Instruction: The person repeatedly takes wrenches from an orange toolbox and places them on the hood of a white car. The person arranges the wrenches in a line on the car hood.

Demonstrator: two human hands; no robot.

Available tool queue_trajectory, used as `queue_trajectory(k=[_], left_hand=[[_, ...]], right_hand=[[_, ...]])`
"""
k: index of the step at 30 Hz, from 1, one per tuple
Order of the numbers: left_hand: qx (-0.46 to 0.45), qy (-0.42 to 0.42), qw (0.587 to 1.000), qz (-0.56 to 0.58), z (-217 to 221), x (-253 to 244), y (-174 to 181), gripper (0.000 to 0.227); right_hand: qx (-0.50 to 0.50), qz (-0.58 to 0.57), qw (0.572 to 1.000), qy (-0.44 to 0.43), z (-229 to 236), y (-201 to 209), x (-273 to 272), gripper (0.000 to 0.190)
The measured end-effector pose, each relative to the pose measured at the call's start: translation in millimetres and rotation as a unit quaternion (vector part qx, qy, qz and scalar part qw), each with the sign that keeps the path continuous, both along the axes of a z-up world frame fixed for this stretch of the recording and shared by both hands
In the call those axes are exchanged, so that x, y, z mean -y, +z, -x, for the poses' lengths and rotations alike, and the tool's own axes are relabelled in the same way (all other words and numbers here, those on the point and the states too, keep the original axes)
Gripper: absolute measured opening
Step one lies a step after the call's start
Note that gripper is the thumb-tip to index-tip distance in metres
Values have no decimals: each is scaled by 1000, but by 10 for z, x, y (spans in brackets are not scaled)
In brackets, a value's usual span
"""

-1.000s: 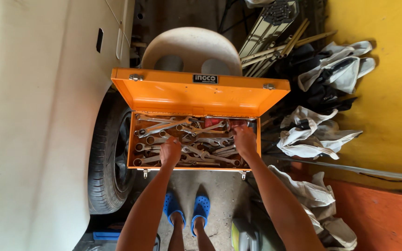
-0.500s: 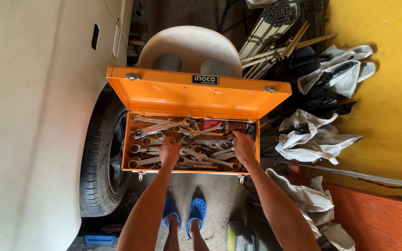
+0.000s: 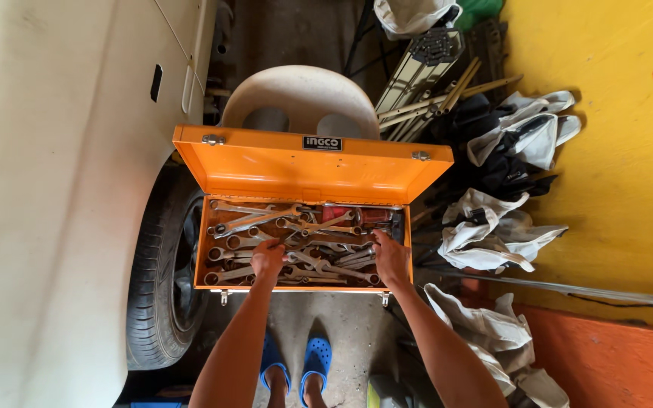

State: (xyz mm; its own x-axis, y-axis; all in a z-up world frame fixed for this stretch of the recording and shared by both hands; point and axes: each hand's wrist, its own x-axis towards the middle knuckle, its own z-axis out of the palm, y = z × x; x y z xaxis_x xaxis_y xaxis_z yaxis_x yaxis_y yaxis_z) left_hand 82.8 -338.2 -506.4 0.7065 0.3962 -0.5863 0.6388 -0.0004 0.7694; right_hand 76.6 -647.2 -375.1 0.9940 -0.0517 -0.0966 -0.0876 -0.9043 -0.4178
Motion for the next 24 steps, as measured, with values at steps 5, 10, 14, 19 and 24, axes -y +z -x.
queue_trajectory(k=[5, 10, 14, 19, 24], left_hand=[[22, -17, 999, 24, 56, -53, 68, 33], [25, -139, 971, -193, 61, -26, 469, 27], [43, -233, 918, -319, -25, 141, 774, 25], [10, -248, 928, -278, -208, 392, 972, 29], [-14, -208, 946, -248, -303, 513, 841, 34]], right_hand=[[-6, -46, 999, -17, 119, -59, 0, 36], [-32, -35, 999, -25, 87, -101, -26, 35], [-61, -8, 998, -20, 60, -114, -47, 36], [-18, 49, 999, 5, 8, -72, -106, 35], [21, 17, 999, 18, -37, 12, -112, 34]])
